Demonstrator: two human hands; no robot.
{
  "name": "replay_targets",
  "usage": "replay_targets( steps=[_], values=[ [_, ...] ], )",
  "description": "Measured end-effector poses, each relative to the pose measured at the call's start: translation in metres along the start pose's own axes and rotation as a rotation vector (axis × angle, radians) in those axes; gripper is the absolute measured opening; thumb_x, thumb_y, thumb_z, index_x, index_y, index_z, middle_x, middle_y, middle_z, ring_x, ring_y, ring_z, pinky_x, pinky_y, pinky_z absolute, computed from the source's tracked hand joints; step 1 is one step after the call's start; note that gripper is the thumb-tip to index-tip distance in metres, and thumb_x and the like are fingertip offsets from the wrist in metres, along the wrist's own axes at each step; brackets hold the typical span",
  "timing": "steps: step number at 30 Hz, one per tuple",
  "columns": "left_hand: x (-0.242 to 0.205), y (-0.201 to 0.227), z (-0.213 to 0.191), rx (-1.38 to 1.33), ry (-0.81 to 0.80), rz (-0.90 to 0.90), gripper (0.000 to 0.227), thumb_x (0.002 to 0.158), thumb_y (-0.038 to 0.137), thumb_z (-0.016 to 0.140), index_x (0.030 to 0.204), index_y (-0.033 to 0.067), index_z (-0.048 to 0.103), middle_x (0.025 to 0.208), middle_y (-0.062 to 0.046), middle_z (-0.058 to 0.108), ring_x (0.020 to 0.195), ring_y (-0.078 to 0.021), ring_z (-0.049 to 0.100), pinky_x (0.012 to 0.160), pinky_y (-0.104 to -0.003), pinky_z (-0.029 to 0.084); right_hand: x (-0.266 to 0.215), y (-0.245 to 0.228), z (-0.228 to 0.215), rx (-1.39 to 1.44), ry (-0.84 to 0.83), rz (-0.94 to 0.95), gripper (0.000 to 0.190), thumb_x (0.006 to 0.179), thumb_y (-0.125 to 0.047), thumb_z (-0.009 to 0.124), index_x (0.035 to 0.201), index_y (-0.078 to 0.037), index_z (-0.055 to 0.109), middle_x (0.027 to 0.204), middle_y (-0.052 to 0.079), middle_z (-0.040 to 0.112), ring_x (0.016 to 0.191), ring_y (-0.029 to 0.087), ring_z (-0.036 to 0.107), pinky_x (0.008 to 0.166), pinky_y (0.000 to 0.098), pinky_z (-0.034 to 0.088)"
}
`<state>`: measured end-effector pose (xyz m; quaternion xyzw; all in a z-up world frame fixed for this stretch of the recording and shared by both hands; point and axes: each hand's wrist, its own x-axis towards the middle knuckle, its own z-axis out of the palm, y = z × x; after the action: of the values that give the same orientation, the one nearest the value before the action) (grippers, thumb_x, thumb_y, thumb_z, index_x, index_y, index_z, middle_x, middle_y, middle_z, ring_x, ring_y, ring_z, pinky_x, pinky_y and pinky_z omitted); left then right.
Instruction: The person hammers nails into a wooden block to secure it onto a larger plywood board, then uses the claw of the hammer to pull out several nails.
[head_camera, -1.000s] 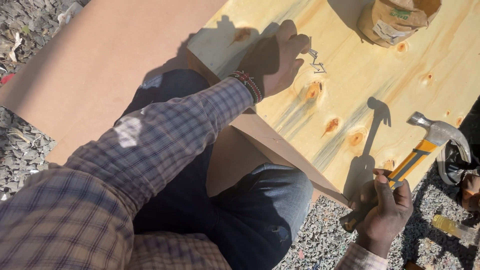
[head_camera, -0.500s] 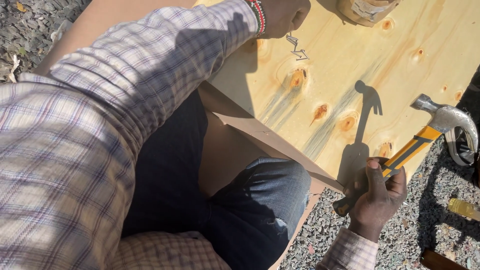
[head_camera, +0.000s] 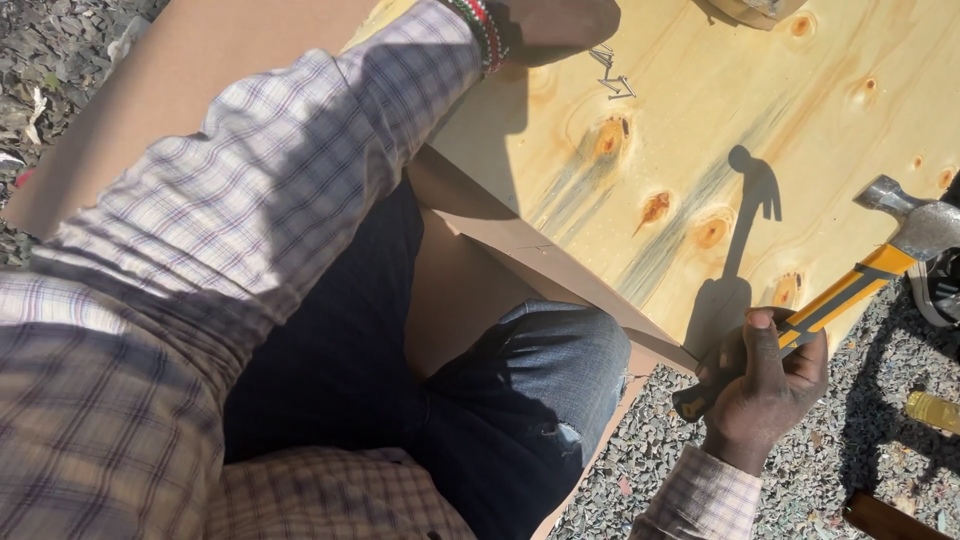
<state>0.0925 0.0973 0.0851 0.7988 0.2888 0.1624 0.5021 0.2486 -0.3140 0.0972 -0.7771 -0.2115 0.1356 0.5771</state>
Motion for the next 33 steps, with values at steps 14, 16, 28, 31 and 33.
replay_targets(
  steps=[14,16,28,31,33],
  values=[
    [-0.044,-0.001,0.088,-0.345,-0.234,0.22,0.036,0.095,0.007,0.079,0.128,0.0172,0.089,0.13,-0.008,0.086,0.122,-0.0178,0.084,0.08,-0.033,0.085,-0.001,-0.002,-0.005,-0.035,-0.028,0.025,0.016,0.117,-0.028,0.076,0.112,-0.02,0.063,0.066,0.0,0.042,0.05,0.012,0.037,0.041,0.0314,0.035],
    [-0.057,0.008,0.079,-0.309,-0.229,0.218,0.033,0.1,0.018,0.071,0.128,0.018,0.09,0.119,-0.001,0.089,0.102,-0.0134,0.089,0.078,-0.03,0.078,-0.002,-0.006,-0.002,-0.039,-0.034,0.026,0.013,0.117,-0.026,0.074,0.112,-0.02,0.064,0.066,0.0,0.042,0.048,0.012,0.035,0.041,0.0312,0.034],
    [-0.083,-0.025,0.156,0.018,-0.362,0.44,0.032,0.114,0.043,0.064,0.122,0.0436,0.095,0.108,0.011,0.088,0.095,-0.0175,0.072,0.096,-0.046,0.052,-0.01,-0.003,-0.002,-0.016,-0.037,0.002,0.012,0.117,-0.024,0.076,0.114,-0.019,0.065,0.066,-0.002,0.041,0.052,0.009,0.038,0.042,0.0286,0.035],
    [-0.085,-0.036,0.161,0.045,-0.243,0.57,0.028,0.117,0.041,0.068,0.119,0.04,0.095,0.107,0.01,0.091,0.095,-0.0214,0.073,0.095,-0.049,0.055,-0.012,-0.001,-0.004,0.001,-0.036,-0.005,0.01,0.116,-0.021,0.076,0.116,-0.017,0.066,0.067,-0.001,0.042,0.054,0.009,0.039,0.044,0.0276,0.035],
    [-0.086,-0.039,0.162,-0.009,-0.174,0.677,0.023,0.118,0.037,0.072,0.12,0.0352,0.095,0.103,0.009,0.09,0.091,-0.0217,0.073,0.09,-0.047,0.057,-0.011,-0.002,-0.007,0.013,-0.048,-0.022,0.008,0.117,-0.019,0.075,0.117,-0.016,0.067,0.067,-0.001,0.043,0.055,0.01,0.041,0.045,0.0274,0.039]
  ],
)
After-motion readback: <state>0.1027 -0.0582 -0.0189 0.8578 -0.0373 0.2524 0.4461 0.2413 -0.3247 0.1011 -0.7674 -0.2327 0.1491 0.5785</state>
